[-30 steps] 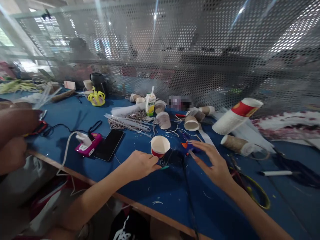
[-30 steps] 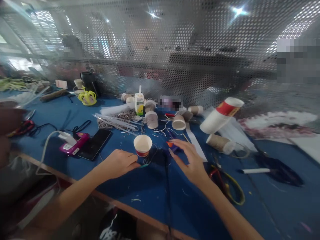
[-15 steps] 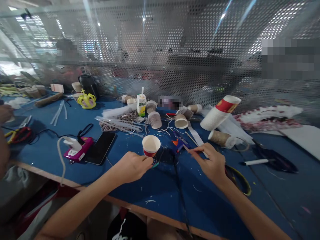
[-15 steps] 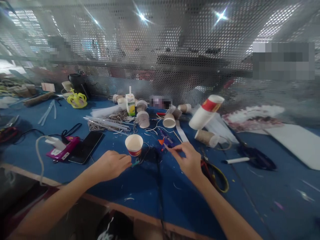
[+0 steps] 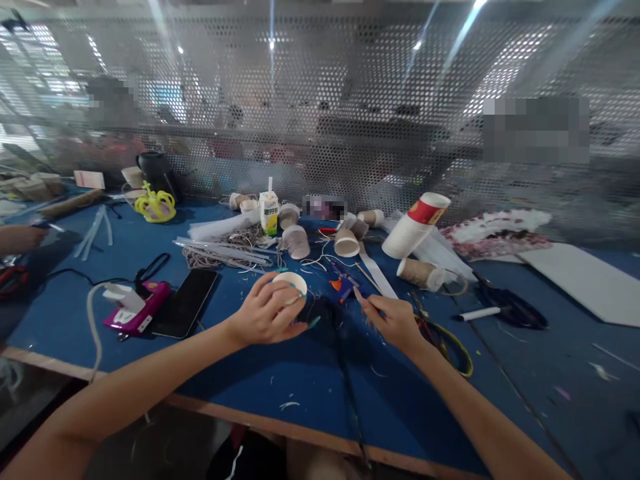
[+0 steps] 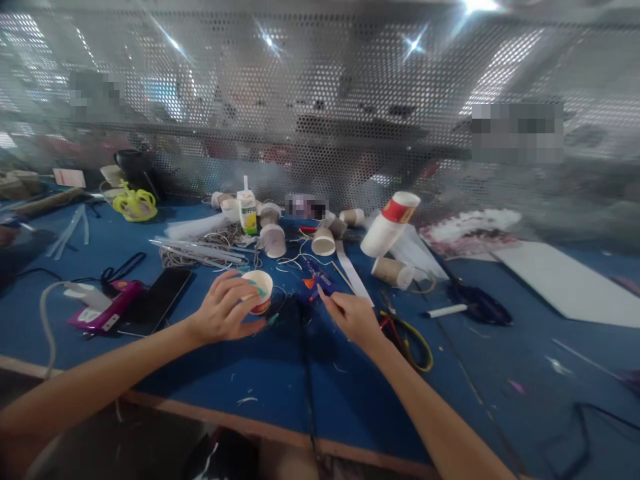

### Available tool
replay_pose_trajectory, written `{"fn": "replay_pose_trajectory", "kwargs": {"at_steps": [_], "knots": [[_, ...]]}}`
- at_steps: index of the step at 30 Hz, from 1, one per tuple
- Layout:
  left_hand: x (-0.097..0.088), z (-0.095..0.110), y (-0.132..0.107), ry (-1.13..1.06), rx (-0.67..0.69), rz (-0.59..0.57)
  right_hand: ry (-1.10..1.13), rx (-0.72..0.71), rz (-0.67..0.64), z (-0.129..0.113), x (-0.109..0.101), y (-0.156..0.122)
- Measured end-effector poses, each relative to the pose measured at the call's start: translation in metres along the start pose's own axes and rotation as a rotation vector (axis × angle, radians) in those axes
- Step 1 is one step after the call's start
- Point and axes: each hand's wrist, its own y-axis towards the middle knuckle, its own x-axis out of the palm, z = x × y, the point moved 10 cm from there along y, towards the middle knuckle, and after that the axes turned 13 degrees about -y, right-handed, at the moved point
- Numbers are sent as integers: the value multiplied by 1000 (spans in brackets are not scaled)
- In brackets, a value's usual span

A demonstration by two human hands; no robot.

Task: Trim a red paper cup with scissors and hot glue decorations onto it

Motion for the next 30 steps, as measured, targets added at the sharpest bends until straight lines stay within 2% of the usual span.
{"fn": "replay_pose_trajectory", "kwargs": {"at_steps": [2, 5, 7, 19, 25, 30], "knots": [[8, -23, -12, -70, -175, 44, -10, -5, 2, 0, -1, 0], [37, -52, -34, -298, -459, -17, -26, -6, 11, 1, -4, -1], [49, -61, -43, -381, -566, -39, -35, -6, 14, 1, -5, -1], [59, -70, -52, -495, -735, -50, -2, -69, 57, -5, -16, -2], [56, -82, -56, -587, -892, 3, 59, -10, 99, 0, -21, -3], [49, -92, -59, -639, -996, 77, 72, 9, 129, -13, -22, 8]]}}
